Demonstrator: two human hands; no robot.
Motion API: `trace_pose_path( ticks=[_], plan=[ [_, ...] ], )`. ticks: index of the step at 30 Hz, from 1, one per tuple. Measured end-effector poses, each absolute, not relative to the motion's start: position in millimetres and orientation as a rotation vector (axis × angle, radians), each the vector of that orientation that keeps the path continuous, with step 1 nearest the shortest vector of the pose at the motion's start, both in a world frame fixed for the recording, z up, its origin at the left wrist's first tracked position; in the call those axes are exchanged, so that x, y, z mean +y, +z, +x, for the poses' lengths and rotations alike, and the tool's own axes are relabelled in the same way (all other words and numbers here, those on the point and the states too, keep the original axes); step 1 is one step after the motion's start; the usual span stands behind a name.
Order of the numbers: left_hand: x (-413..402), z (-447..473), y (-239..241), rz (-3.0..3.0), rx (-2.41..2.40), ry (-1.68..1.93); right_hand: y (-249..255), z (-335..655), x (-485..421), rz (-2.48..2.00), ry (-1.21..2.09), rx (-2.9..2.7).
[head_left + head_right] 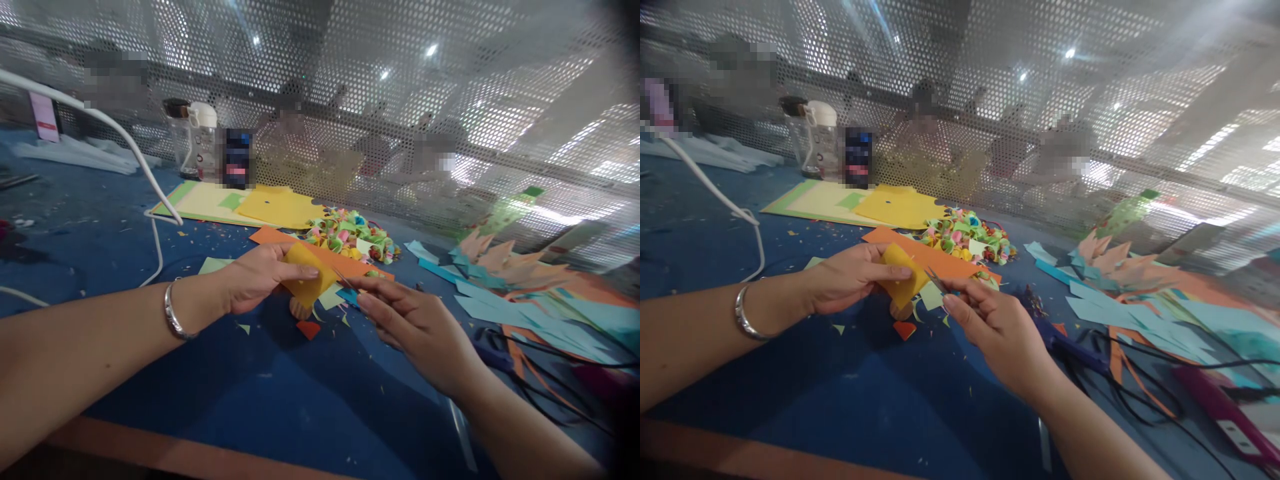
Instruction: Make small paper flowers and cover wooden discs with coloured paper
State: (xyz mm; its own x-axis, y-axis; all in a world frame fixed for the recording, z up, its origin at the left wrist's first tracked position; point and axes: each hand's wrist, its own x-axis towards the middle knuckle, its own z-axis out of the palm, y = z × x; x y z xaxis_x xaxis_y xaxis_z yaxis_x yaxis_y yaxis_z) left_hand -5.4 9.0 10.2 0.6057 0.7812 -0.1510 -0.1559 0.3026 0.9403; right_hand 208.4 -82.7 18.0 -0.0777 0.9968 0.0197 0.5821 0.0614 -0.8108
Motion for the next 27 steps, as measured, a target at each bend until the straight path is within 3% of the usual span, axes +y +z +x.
trace_pose_path(
  ticks=[27],
  plan=[
    [6.7, -4.9, 7.4, 1.128, 0.629, 0.626, 21.4, 205.2, -86.1, -1.577, 0.600, -1.909]
  ],
)
